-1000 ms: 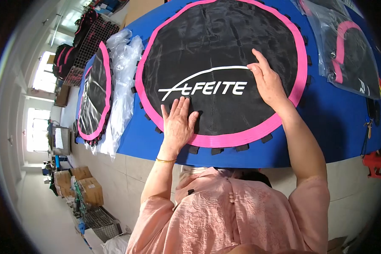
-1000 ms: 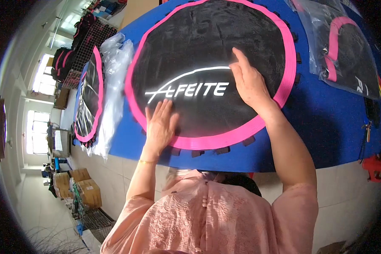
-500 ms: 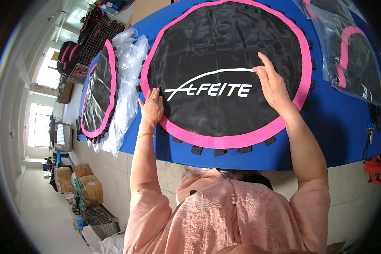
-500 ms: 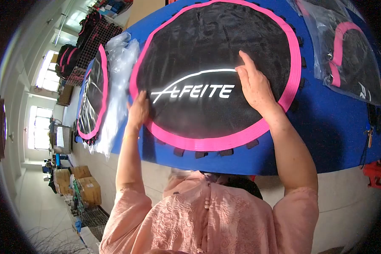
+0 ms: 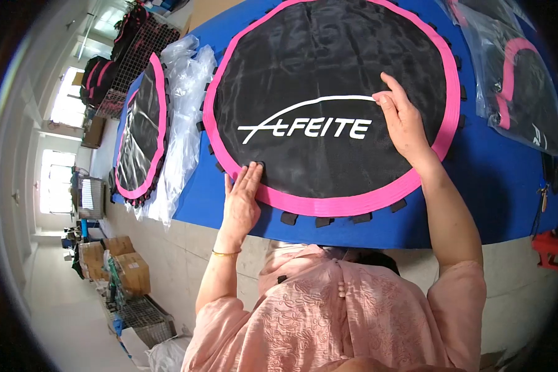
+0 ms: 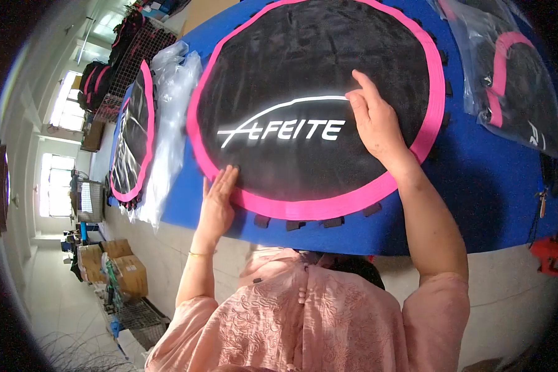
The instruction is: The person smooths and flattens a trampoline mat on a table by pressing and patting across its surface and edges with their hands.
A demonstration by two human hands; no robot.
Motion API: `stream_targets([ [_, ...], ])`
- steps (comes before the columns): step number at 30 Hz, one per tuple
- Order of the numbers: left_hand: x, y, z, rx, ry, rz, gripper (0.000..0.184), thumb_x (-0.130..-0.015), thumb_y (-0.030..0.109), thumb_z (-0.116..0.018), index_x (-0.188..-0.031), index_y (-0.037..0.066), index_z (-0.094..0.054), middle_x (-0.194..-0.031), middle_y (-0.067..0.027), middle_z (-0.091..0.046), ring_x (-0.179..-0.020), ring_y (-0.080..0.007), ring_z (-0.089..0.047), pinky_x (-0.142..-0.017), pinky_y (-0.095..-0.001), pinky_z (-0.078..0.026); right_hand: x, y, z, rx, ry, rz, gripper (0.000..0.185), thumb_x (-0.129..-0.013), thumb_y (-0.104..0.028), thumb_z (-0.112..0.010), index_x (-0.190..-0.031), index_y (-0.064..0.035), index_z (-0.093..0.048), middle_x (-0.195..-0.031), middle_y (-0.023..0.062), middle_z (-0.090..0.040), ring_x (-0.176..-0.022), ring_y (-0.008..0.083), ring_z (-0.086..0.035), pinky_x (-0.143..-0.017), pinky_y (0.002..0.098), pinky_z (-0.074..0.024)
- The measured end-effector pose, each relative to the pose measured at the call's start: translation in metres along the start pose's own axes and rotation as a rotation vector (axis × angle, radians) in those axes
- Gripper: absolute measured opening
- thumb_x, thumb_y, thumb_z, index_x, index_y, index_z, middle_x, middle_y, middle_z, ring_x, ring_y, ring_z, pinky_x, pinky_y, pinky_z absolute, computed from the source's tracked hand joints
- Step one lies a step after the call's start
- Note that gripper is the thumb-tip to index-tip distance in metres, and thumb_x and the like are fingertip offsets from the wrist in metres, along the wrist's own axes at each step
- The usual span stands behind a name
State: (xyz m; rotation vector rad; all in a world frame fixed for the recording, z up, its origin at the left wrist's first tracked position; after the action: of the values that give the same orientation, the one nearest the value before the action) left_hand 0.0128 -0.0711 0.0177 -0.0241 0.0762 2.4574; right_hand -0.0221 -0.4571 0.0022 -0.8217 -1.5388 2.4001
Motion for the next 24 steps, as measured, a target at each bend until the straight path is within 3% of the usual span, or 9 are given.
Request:
stream_targets([
  [1,0.0,0.004,-0.002,-0.01,-0.011,-0.014,0.076,-0.083,-0.009,-0.049,-0.157,0.01,-0.048,-0.16,-0.0124,-0.05,-0.147,-0.0374,-0.047,-0.125,-0.0612,-0.025,-0.001,-0.003,0.002,0.008,-0.003,0.007,0.038,-0.113,-0.021,-0.047,-0.148,-0.0051,-0.052,-0.11,0.0132,-0.073,-0.106,0.0253,-0.071,-0.1,0.0354,-0.0537],
  [4,0.0,0.01,0.0,0.054,-0.016,0.009,0.077,-0.082,-0.01,-0.049,-0.157,0.01,-0.048,-0.161,-0.0121,-0.049,-0.147,-0.0404,-0.046,-0.124,-0.0591,-0.029,-0.008,-0.019,0.011,-0.239,-0.119,-0.102,0.029,-0.113,-0.02,-0.043,-0.111,-0.0009,-0.065,-0.086,0.007,-0.066,-0.082,0.0192,-0.066,-0.099,0.0357,-0.0522],
  [6,0.001,0.006,-0.002,0.097,-0.006,-0.006,0.08,-0.08,-0.012,-0.05,-0.157,0.01,-0.047,-0.161,-0.0127,-0.049,-0.148,-0.0427,-0.044,-0.124,-0.0568,-0.032,-0.005,-0.052,0.014,-0.799,-0.297,-0.107,0.038,-0.113,-0.021,-0.038,-0.08,-0.0088,-0.053,-0.067,0.0007,-0.052,-0.065,0.0152,-0.055,-0.099,0.0396,-0.0505],
  [7,0.001,0.005,-0.003,0.1,-0.007,-0.006,0.08,-0.08,-0.012,-0.05,-0.157,0.01,-0.047,-0.161,-0.013,-0.048,-0.148,-0.0428,-0.044,-0.124,-0.0567,-0.032,-0.003,-0.061,0.017,-0.779,-0.275,-0.036,0.044,-0.114,-0.026,-0.034,-0.073,-0.0134,-0.046,-0.059,0.0002,-0.045,-0.057,0.0148,-0.05,-0.099,0.0469,-0.0503],
  [12,0.003,0.007,-0.001,0.115,0.031,-0.021,0.081,-0.079,-0.011,-0.052,-0.157,0.009,-0.046,-0.16,-0.0143,-0.049,-0.147,-0.0421,-0.044,-0.123,-0.0561,-0.033,0.01,-0.098,0.031,-1.124,-0.425,0.116,0.051,-0.115,-0.029,-0.035,-0.068,-0.0133,-0.046,-0.058,0.0015,-0.047,-0.047,0.0152,-0.041,-0.096,0.0463,-0.0516],
  [16,0.003,0.006,-0.003,0.102,0.033,-0.034,0.081,-0.079,-0.01,-0.055,-0.157,0.008,-0.046,-0.16,-0.0143,-0.049,-0.148,-0.0409,-0.044,-0.124,-0.0552,-0.033,0.032,-0.19,0.042,-1.271,-0.829,0.327,0.058,-0.112,-0.037,-0.047,-0.062,-0.0091,-0.054,-0.054,0.0035,-0.052,-0.045,0.0175,-0.052,-0.086,0.0471,-0.0563],
  [18,0.002,0.007,-0.004,0.104,0.027,-0.029,0.081,-0.078,-0.01,-0.055,-0.157,0.008,-0.046,-0.16,-0.0143,-0.049,-0.148,-0.0407,-0.044,-0.124,-0.0553,-0.033,0.039,-0.241,0.048,-1.381,-1.093,0.484,0.056,-0.109,-0.042,-0.055,-0.066,-0.0059,-0.056,-0.057,0.0066,-0.053,-0.046,0.0198,-0.047,-0.082,0.0527,-0.0561],
  [21,0.002,0.007,-0.006,0.099,0.028,-0.01,0.082,-0.078,-0.01,-0.056,-0.157,0.008,-0.046,-0.16,-0.0143,-0.049,-0.148,-0.0406,-0.044,-0.124,-0.0556,-0.033,0.049,-0.285,0.058,-1.448,-1.152,0.521,0.05,-0.108,-0.028,-0.062,-0.066,-0.0011,-0.056,-0.054,0.0084,-0.054,-0.043,0.0196,-0.055,-0.066,0.0484,-0.0631],
  [24,0.002,0.009,-0.003,0.12,0.049,0.007,0.083,-0.075,-0.012,-0.054,-0.155,0.008,-0.048,-0.159,-0.0156,-0.05,-0.147,-0.0415,-0.044,-0.124,-0.0547,-0.033,0.041,-0.296,0.06,-1.507,-0.949,0.384,0.049,-0.106,-0.018,-0.061,-0.062,0.0002,-0.053,-0.053,0.0102,-0.053,-0.04,0.0204,-0.053,-0.058,0.0468,-0.0635],
])
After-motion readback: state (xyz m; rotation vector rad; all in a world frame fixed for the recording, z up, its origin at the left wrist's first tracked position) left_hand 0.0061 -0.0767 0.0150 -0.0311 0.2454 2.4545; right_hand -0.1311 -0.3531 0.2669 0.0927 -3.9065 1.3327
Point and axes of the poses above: each hand's wrist, its own x-axis away from the middle knuckle, its own z-axis out of the back of the hand, y = z × x, the point moved 6 cm from there along -x, towards the middle knuckle
